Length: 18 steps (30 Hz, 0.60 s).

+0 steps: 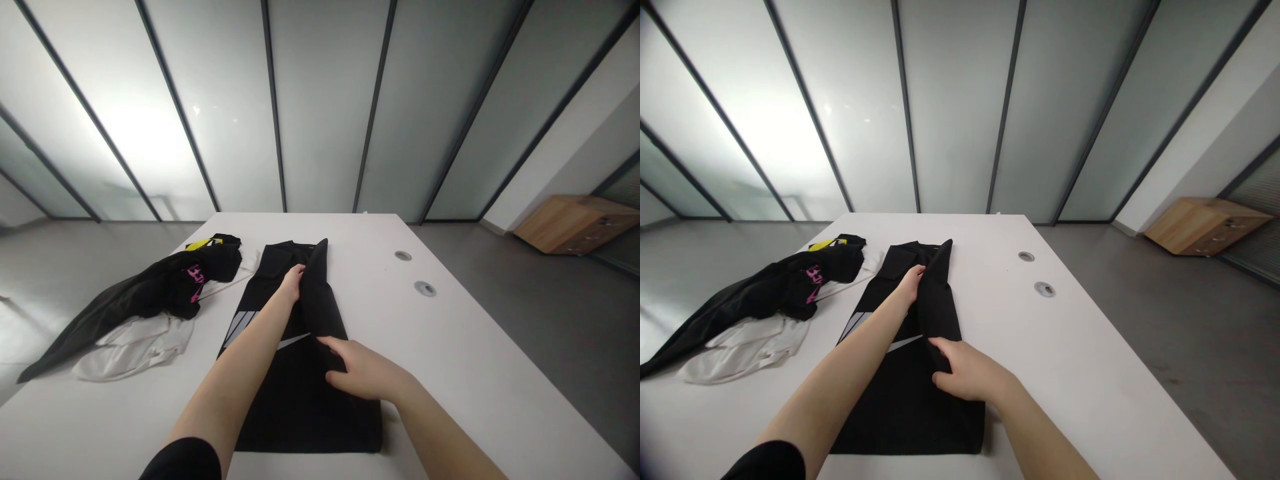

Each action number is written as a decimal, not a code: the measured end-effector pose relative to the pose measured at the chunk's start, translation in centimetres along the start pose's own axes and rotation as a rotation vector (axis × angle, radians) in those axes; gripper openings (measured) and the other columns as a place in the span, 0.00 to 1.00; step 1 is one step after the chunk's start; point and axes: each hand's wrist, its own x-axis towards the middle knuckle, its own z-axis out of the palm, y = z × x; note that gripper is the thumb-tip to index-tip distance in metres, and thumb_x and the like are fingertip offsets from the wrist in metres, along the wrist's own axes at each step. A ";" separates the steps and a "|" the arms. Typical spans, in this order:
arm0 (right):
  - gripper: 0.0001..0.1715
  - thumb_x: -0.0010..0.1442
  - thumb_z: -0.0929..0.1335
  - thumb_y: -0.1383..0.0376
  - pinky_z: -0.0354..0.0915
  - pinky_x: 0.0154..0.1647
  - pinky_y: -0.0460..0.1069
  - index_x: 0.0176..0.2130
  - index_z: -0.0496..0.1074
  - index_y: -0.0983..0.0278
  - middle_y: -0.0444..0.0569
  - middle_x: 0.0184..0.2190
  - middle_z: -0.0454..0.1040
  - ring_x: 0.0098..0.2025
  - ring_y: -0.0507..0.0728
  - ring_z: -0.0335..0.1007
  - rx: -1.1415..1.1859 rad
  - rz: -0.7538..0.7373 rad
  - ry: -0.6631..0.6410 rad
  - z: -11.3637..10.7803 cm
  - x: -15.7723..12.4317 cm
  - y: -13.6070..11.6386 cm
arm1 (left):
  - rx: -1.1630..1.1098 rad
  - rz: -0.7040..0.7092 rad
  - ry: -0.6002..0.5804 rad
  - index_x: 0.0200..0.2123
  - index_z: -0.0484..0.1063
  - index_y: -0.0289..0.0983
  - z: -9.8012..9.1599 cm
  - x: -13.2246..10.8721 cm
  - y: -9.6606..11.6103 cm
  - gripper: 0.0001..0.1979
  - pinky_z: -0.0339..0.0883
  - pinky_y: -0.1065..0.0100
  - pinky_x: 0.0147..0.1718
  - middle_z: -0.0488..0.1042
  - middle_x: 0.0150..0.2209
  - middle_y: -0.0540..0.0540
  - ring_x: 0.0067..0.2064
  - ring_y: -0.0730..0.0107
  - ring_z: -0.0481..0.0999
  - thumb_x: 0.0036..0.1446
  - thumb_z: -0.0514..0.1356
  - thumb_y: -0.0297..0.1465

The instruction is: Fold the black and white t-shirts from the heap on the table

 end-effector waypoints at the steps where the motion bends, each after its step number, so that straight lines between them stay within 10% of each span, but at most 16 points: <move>1: 0.43 0.59 0.71 0.64 0.69 0.58 0.54 0.71 0.66 0.59 0.54 0.62 0.77 0.59 0.64 0.76 -0.006 0.011 -0.018 0.3 0.1 -0.1 | -0.007 -0.038 -0.023 0.35 0.78 0.37 -0.4 0.0 0.1 0.15 0.81 0.57 0.39 0.80 0.27 0.42 0.31 0.57 0.83 0.57 0.67 0.44; 5: 0.46 0.59 0.73 0.60 0.70 0.51 0.54 0.73 0.64 0.62 0.58 0.56 0.79 0.51 0.64 0.77 -0.051 0.063 -0.080 0.8 0.3 -0.3 | -0.004 -0.126 -0.106 0.38 0.80 0.34 -0.9 0.5 0.7 0.18 0.81 0.55 0.35 0.81 0.28 0.40 0.30 0.52 0.83 0.51 0.74 0.40; 11: 0.46 0.58 0.73 0.61 0.68 0.48 0.51 0.73 0.65 0.61 0.55 0.52 0.78 0.48 0.61 0.75 -0.042 0.075 -0.075 0.5 0.4 -0.2 | -0.021 0.096 -0.096 0.52 0.78 0.42 -0.1 1.9 1.8 0.23 0.80 0.63 0.39 0.83 0.35 0.49 0.33 0.66 0.83 0.51 0.73 0.31; 18: 0.49 0.57 0.74 0.62 0.60 0.32 0.47 0.74 0.63 0.61 0.46 0.40 0.76 0.34 0.54 0.68 -0.027 0.084 -0.182 1.7 1.0 0.3 | 0.210 0.223 -0.025 0.46 0.81 0.36 -2.1 2.4 0.2 0.19 0.80 0.58 0.44 0.85 0.39 0.41 0.40 0.56 0.85 0.47 0.71 0.26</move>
